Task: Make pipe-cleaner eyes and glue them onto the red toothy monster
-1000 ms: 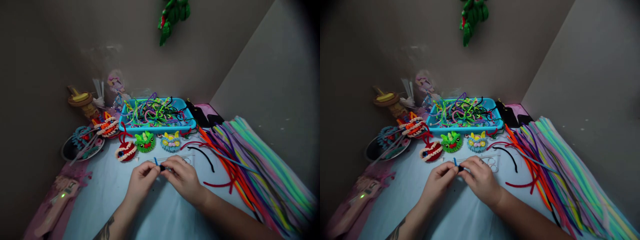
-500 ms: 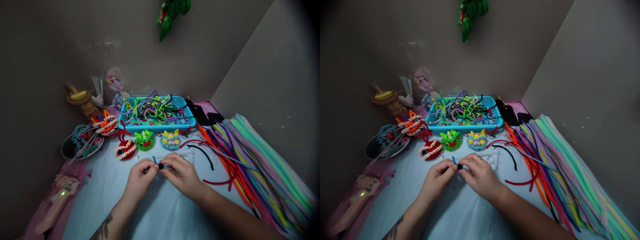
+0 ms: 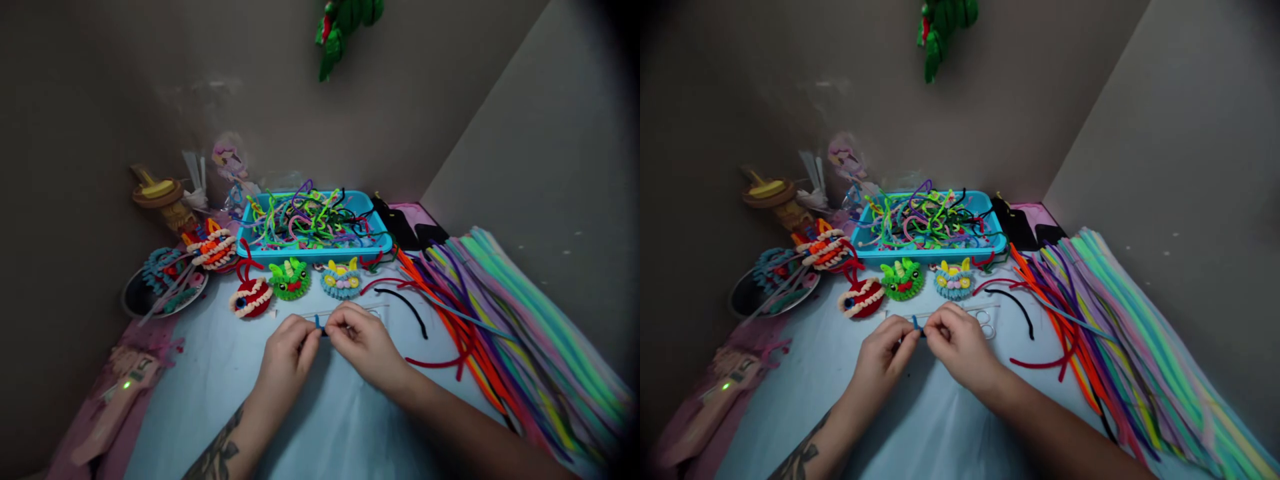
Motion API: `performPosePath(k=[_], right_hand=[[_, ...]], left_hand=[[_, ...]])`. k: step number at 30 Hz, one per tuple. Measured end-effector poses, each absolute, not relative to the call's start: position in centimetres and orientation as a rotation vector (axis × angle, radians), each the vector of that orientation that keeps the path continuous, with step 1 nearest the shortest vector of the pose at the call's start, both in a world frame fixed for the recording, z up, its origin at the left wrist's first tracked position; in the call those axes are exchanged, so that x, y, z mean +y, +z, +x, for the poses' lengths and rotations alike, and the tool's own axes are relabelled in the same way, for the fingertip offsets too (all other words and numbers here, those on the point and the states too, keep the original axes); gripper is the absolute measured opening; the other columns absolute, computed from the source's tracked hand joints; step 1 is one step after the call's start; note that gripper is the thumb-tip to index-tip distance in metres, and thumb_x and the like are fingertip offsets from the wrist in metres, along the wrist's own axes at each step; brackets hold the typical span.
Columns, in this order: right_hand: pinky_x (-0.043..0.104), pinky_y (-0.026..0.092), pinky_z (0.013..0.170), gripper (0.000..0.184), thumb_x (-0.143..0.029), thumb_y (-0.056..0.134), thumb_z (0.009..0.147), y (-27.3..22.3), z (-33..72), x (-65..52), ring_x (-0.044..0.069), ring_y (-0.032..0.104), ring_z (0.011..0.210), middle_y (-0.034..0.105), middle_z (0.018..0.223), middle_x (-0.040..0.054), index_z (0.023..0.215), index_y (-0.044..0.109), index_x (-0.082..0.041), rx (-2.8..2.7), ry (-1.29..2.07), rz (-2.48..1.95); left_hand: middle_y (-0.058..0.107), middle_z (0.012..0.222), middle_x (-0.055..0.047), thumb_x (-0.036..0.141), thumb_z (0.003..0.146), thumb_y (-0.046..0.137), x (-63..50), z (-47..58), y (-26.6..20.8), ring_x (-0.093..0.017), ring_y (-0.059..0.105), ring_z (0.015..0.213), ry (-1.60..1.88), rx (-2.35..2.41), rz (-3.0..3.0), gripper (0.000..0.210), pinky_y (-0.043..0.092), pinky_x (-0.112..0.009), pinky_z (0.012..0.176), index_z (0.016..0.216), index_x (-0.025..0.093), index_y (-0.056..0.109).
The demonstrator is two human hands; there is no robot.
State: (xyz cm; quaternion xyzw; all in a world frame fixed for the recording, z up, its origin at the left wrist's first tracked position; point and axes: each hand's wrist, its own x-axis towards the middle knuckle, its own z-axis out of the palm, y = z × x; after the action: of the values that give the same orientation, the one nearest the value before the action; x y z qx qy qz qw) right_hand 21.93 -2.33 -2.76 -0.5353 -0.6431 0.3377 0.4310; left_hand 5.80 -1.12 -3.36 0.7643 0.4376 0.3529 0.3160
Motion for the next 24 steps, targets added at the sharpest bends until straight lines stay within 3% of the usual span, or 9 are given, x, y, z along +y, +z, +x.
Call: performPosePath(k=[7,13,19,24], right_hand=[[0.024,0.038,0.059,0.013,-0.019,0.054,0.077,-2.8,21.7,-2.2,0.014,0.051,0.064,0.053,0.066,-0.0005,0.064,0.056,-0.018,-1.552,0.935,-1.383],[0.025,0.041,0.060,0.012,-0.026,0.056,0.077,-3.2,21.4,-2.3,0.014,0.051,0.064,0.053,0.067,-0.0009,0.068,0.056,-0.018,-1.290,1.100,-1.339],[0.021,0.034,0.045,0.019,-0.035,0.061,0.077,-3.6,20.6,-2.6,0.009,0.041,0.048,0.046,0.054,-0.0054,0.069,0.054,-0.018,-1.033,1.262,-1.262],[0.019,0.028,0.037,0.019,-0.036,0.064,0.076,-3.7,20.4,-2.7,0.007,0.035,0.039,0.043,0.050,-0.0076,0.073,0.056,-0.019,-0.976,1.279,-1.209]], left_hand=[[0.056,0.071,-0.001,0.021,0.088,0.048,-1.0,5.7,-3.2,-0.014,0.053,0.069,0.872,1.178,1.959,0.019,0.041,-0.025,0.065,0.073,0.017,0.058],[0.060,0.072,-0.003,0.024,0.077,0.059,-1.0,6.3,-2.7,-0.015,0.055,0.067,0.837,1.206,1.551,0.011,0.043,-0.023,0.059,0.071,0.016,0.062],[0.052,0.057,0.002,0.032,0.074,0.063,-1.3,7.0,-2.8,-0.009,0.041,0.049,0.858,1.229,1.235,0.018,0.035,-0.021,0.047,0.070,0.014,0.062],[0.048,0.058,0.004,0.031,0.075,0.061,-1.5,7.1,-2.7,-0.007,0.037,0.047,0.920,1.204,1.236,0.018,0.032,-0.020,0.045,0.069,0.014,0.061]])
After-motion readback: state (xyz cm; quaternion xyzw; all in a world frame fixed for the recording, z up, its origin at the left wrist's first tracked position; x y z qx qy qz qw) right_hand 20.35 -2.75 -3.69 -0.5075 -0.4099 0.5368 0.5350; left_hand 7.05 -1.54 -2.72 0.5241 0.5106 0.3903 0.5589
